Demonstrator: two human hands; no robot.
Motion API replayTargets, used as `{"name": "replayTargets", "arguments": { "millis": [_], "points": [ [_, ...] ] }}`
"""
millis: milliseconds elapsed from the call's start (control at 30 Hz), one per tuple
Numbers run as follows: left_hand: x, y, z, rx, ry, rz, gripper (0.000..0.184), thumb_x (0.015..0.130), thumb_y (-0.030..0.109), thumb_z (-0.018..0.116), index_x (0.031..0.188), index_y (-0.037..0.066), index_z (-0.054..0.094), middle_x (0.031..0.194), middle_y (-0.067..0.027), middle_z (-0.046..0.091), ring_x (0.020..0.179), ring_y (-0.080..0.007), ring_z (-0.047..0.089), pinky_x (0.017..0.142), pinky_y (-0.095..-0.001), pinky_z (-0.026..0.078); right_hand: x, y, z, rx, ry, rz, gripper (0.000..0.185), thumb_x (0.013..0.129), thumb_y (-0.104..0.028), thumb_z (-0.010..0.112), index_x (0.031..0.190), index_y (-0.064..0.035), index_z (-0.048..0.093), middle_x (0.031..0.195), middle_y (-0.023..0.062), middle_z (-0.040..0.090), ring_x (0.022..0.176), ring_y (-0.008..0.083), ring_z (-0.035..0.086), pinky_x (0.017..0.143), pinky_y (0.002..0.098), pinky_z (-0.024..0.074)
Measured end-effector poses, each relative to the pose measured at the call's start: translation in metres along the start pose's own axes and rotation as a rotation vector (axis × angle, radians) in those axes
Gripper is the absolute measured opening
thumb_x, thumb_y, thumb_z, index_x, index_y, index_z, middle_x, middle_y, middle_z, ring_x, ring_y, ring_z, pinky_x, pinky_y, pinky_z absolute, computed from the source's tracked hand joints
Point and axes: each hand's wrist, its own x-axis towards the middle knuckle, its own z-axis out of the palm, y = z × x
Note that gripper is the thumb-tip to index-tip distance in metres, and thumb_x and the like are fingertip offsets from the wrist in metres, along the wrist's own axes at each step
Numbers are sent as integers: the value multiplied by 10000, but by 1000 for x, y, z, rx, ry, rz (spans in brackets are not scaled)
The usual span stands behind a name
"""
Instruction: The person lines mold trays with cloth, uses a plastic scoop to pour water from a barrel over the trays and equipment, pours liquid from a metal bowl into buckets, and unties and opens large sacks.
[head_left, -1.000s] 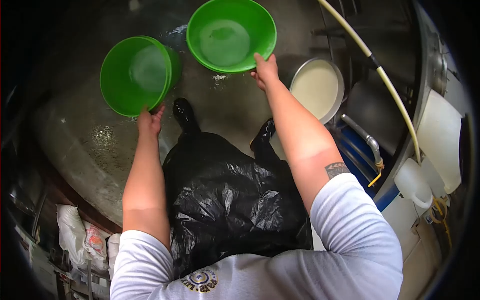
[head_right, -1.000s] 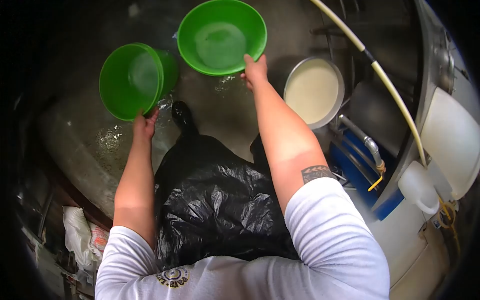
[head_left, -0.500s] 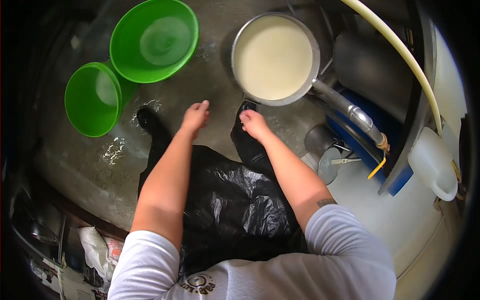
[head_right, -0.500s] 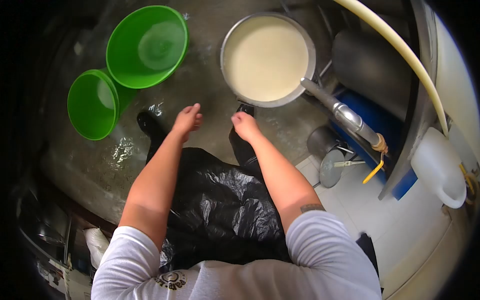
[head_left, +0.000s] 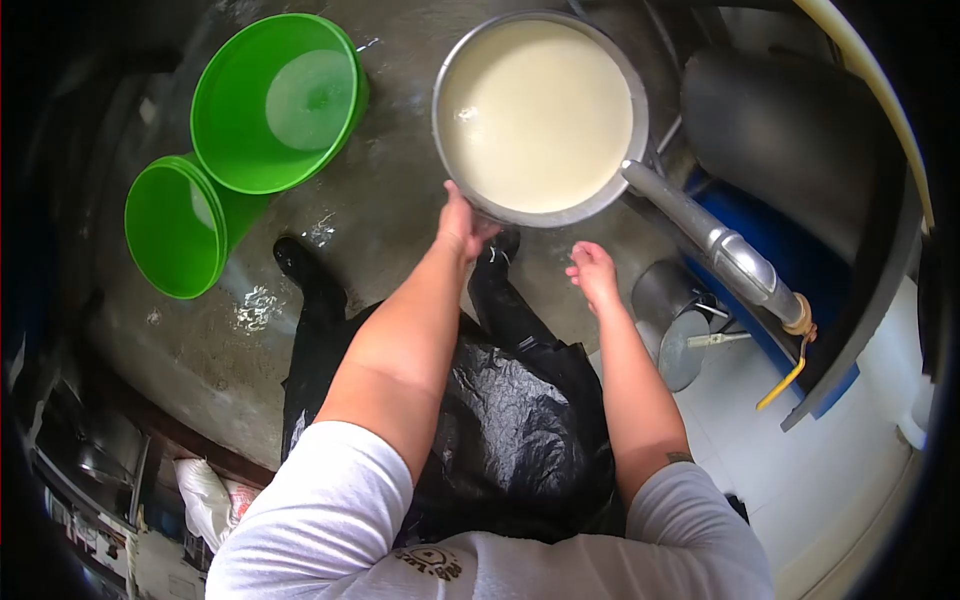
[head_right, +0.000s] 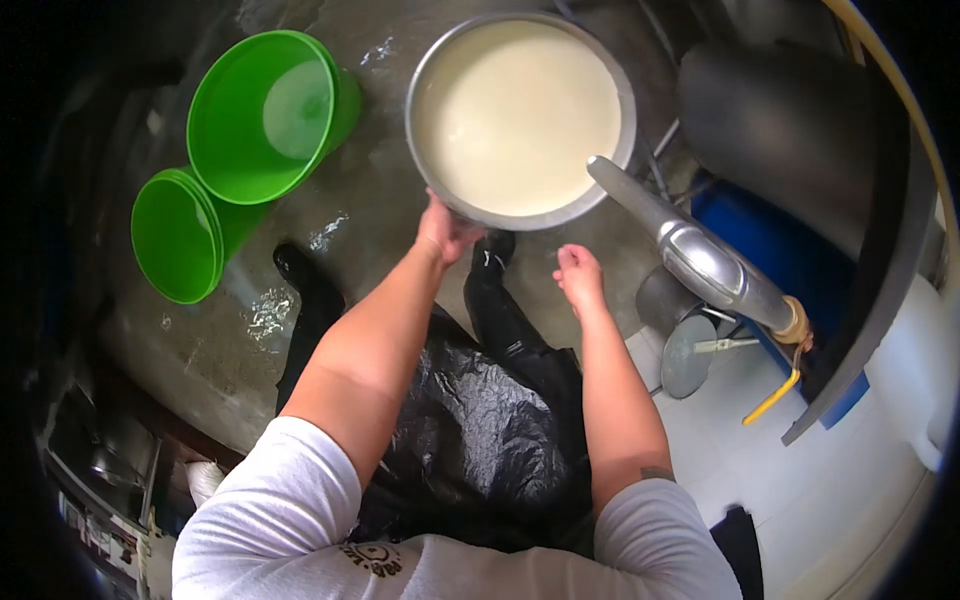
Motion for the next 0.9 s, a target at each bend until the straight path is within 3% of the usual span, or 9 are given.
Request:
{"name": "replayTargets", "arguments": {
  "millis": [100,167,200,400,500,600,667,800,900],
  "points": [
    [6,13,-11,40,2,32,808,1038,712,210,1535,109,414,1567,-157,454,1394,-382,469,1113,-619,387,12,-7,6,101,-46,30,318,1052,-268,561,1260,-32,608,1037,53,649,773,143,651,647,271,524],
    [14,24,-15,46,90,107,543,1073,639,267,1048,150,502,916,-28,434,831,-230,453,760,-463,453,29,-10,0,108,-25,34,317,1058,-268,549,1268,-35,596,1042,57,648,766,145,649,646,271,526],
    [16,31,-18,48,137,148,575,1091,602,295,805,170,546,590,37,423,549,-154,445,583,-385,485,37,-13,-2,117,-14,39,317,1065,-269,537,1276,-38,584,1047,61,648,760,147,648,644,271,528],
    [10,48,-35,119,209,211,338,1036,388,432,833,151,561,613,21,452,536,-139,439,500,-336,388,74,-44,-13,132,235,-101,358,1082,-336,495,1249,-36,600,1009,50,635,728,136,631,579,275,498],
    [9,39,-53,81,277,254,270,983,335,455,862,132,584,633,18,471,518,-125,429,465,-328,339,84,-64,-9,-153,463,-415,527,1073,-452,457,1346,-19,585,1246,172,673,1102,311,665,941,409,520],
    [4,31,-80,91,297,257,309,1002,367,459,899,117,606,679,16,505,528,-120,443,455,-320,311,78,-95,4,-313,481,-483,592,1048,-443,476,1412,21,521,1436,290,532,1346,452,484,1127,466,388],
    [0,26,-100,85,305,248,333,1011,399,467,928,115,621,711,20,519,543,-119,445,456,-306,290,67,-110,23,-364,478,-577,622,1043,-454,479,1450,17,481,1481,285,486,1383,445,444,1157,467,357],
    [-37,28,-116,102,332,209,413,1018,452,510,1130,85,662,949,-42,690,760,-192,660,614,-362,530,54,-143,55,-520,441,-771,704,1030,-481,493,1530,2,381,1570,270,385,1448,437,366,1208,457,303],
    [-41,21,-150,82,339,185,476,1011,487,539,1228,78,648,1089,-75,711,935,-233,698,765,-423,575,67,-167,76,-513,418,-792,665,1024,-483,508,1473,5,473,1487,278,486,1389,427,451,1176,466,352]
  ]
}}
